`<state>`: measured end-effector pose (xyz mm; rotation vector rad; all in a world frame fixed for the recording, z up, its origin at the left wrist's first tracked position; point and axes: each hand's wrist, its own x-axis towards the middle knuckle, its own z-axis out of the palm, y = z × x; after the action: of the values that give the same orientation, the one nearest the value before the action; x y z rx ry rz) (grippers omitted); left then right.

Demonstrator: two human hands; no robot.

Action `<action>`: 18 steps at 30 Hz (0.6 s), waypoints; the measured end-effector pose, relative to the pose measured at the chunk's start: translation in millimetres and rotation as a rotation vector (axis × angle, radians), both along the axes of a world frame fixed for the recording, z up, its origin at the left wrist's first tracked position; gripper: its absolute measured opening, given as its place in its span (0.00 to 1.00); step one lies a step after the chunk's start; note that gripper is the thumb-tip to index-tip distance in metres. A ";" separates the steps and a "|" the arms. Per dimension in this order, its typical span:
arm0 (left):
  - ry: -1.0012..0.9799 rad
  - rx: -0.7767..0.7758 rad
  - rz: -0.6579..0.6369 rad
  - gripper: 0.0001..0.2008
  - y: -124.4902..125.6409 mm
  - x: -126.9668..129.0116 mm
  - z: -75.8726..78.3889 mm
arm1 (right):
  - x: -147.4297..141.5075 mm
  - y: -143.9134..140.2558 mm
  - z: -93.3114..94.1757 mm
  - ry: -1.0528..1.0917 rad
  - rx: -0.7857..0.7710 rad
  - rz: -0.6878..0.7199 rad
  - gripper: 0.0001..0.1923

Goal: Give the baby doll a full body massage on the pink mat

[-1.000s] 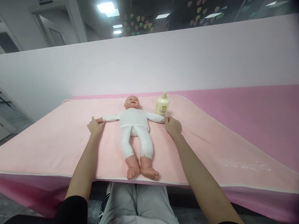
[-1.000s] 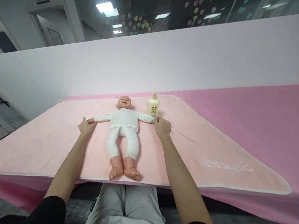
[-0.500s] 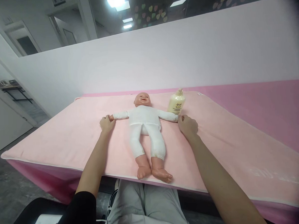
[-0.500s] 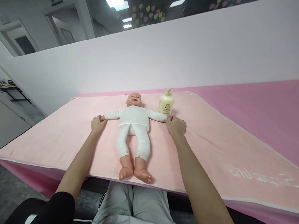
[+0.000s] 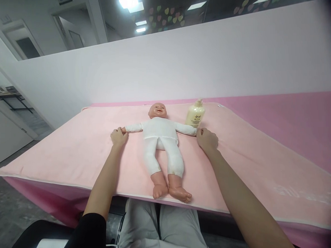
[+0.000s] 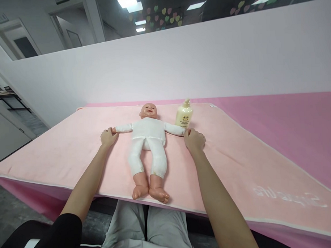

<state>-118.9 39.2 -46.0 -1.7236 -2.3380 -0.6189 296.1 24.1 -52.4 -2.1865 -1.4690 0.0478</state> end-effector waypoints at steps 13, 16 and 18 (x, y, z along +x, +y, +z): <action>-0.023 0.000 -0.011 0.24 -3.2 2.5 0.8 | -0.6 -1.7 1.2 0.046 -0.012 -0.017 0.24; -0.023 0.005 -0.016 0.24 -3.5 2.3 1.1 | 0.8 0.2 -1.7 0.041 -0.001 -0.013 0.24; -0.023 0.002 -0.019 0.24 -3.5 2.4 1.4 | 1.7 1.0 -3.3 0.034 0.008 -0.007 0.24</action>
<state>-116.6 35.7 -44.6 -1.7486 -2.3376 -0.6474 297.8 25.1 -55.7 -2.1743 -1.4403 0.0758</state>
